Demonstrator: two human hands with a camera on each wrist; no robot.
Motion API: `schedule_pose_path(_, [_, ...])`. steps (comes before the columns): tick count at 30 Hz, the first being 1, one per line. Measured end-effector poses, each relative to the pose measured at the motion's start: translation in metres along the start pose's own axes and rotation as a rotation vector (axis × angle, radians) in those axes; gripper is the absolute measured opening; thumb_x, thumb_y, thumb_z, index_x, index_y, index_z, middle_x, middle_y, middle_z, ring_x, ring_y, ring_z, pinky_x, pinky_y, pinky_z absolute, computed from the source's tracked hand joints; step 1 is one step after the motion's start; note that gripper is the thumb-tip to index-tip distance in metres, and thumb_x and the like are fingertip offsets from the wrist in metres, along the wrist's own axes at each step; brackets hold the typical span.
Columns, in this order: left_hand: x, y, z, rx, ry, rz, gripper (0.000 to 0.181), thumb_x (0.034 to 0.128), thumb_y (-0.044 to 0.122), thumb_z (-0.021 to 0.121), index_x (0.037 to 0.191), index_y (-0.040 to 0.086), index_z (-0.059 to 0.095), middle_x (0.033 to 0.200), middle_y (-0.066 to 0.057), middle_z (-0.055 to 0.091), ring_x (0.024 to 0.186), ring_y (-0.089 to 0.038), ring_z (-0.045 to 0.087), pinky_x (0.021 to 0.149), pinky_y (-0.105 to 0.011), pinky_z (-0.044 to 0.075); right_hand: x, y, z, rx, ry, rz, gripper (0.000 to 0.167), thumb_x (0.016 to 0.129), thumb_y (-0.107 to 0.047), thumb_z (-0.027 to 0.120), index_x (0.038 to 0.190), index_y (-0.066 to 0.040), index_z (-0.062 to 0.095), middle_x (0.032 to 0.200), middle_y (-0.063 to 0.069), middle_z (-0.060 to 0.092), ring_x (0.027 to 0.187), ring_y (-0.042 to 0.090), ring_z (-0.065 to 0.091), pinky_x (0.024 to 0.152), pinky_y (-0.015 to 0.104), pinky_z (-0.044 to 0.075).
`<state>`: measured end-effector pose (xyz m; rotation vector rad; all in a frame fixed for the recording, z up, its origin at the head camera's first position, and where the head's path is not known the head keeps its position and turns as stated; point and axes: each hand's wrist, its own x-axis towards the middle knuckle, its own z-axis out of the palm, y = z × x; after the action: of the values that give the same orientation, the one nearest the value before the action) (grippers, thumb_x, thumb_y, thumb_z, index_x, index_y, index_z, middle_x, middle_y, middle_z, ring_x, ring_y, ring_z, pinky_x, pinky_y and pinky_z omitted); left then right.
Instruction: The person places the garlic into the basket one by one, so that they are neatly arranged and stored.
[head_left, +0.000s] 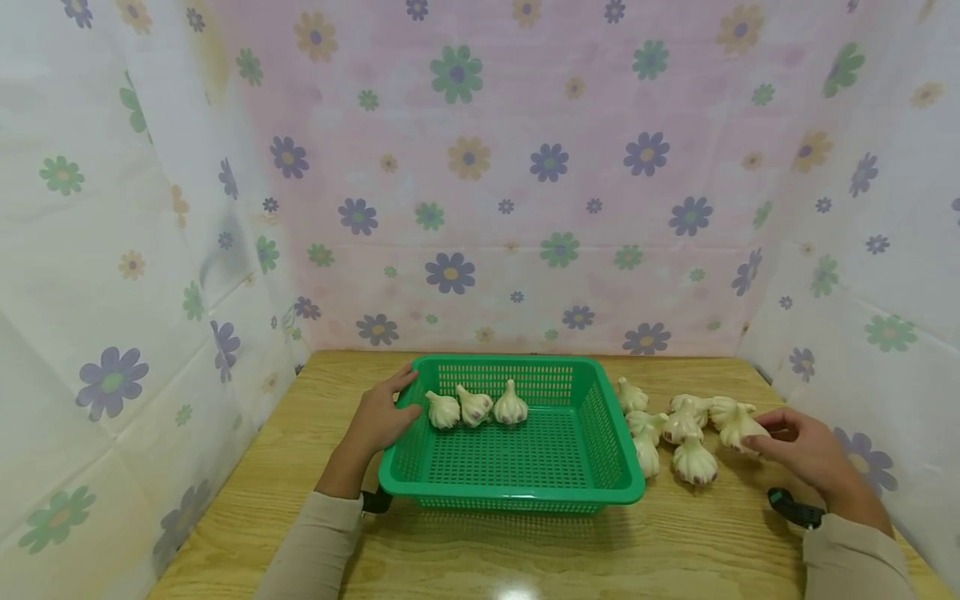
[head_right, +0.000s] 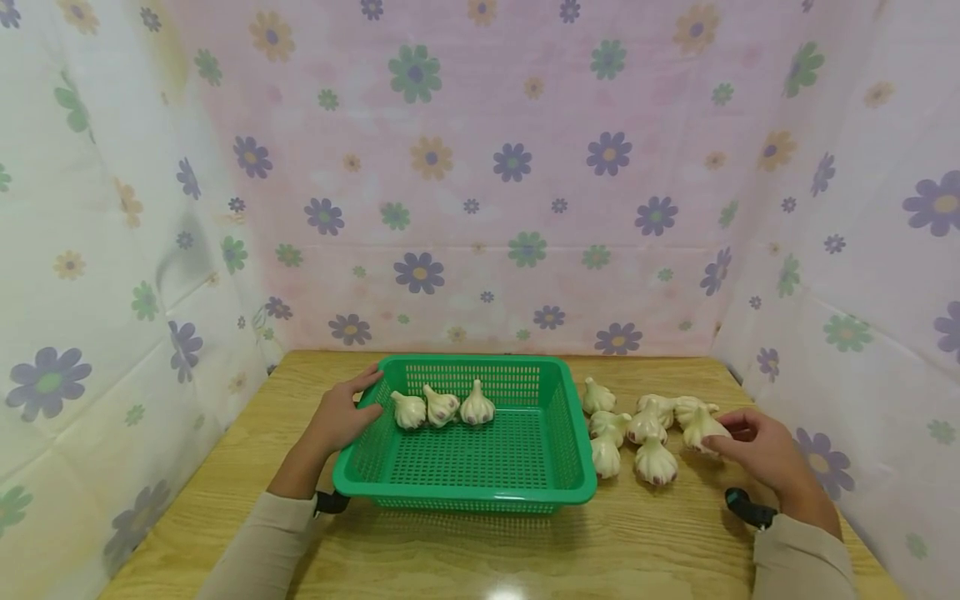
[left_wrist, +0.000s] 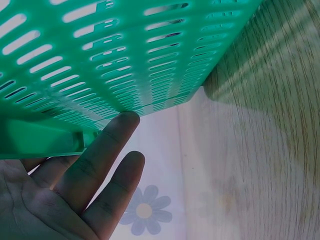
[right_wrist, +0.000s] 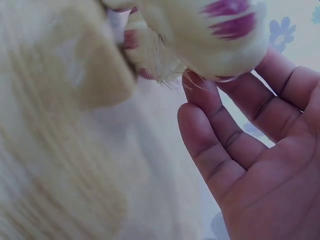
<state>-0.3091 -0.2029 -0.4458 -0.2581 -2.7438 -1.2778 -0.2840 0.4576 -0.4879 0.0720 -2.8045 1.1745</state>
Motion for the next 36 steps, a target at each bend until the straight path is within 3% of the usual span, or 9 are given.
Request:
schedule_pose_path(7, [-0.001, 0.001, 0.000, 0.005, 0.005, -0.004, 0.067, 0.0940, 0.020, 0.060, 0.159, 0.019, 0.044, 0.169, 0.010, 0.030, 0.042, -0.013, 0.026, 0.046, -0.030, 0.036, -0.002, -0.017, -0.006, -0.030, 0.029, -0.044, 0.047, 0.095, -0.035, 0.075, 0.124, 0.000, 0.061, 0.104, -0.012, 0.064, 0.084, -0.003, 0.061, 0.069, 0.031, 0.057])
schedule_pose_path(11, [-0.001, 0.001, 0.000, 0.008, 0.005, -0.007, 0.067, 0.0942, 0.020, 0.060, 0.159, 0.018, 0.045, 0.169, 0.010, 0.031, 0.043, -0.013, 0.027, 0.047, -0.030, 0.038, -0.002, -0.028, -0.009, -0.064, 0.043, -0.080, 0.043, 0.095, -0.031, 0.076, 0.121, -0.001, 0.062, 0.099, -0.004, 0.066, 0.080, -0.001, 0.061, 0.066, 0.028, 0.054])
schedule_pose_path(17, [-0.001, 0.003, -0.001, -0.001, 0.003, -0.011, 0.067, 0.0941, 0.020, 0.061, 0.159, 0.019, 0.045, 0.169, 0.010, 0.031, 0.043, -0.013, 0.027, 0.047, -0.030, 0.038, -0.003, -0.050, -0.012, -0.081, 0.083, -0.160, 0.035, 0.094, -0.025, 0.077, 0.117, -0.004, 0.063, 0.093, -0.002, 0.067, 0.078, 0.003, 0.062, 0.064, 0.026, 0.051])
schedule_pose_path(26, [0.000, 0.004, 0.002, 0.012, 0.005, 0.005, 0.067, 0.0943, 0.018, 0.060, 0.159, 0.017, 0.044, 0.169, 0.007, 0.030, 0.042, -0.013, 0.026, 0.047, -0.029, 0.038, -0.003, -0.092, -0.009, -0.070, 0.065, -0.287, 0.032, 0.093, -0.021, 0.078, 0.117, -0.008, 0.063, 0.097, 0.003, 0.066, 0.080, 0.008, 0.063, 0.063, 0.029, 0.050])
schedule_pose_path(36, [-0.003, 0.006, -0.001, 0.005, 0.007, -0.010, 0.066, 0.0952, 0.018, 0.060, 0.159, 0.019, 0.044, 0.169, 0.009, 0.030, 0.043, -0.013, 0.028, 0.049, -0.030, 0.039, 0.014, -0.133, -0.014, -0.119, 0.053, -0.377, 0.033, 0.090, -0.021, 0.081, 0.114, -0.012, 0.062, 0.099, 0.005, 0.063, 0.082, 0.010, 0.060, 0.067, 0.027, 0.048])
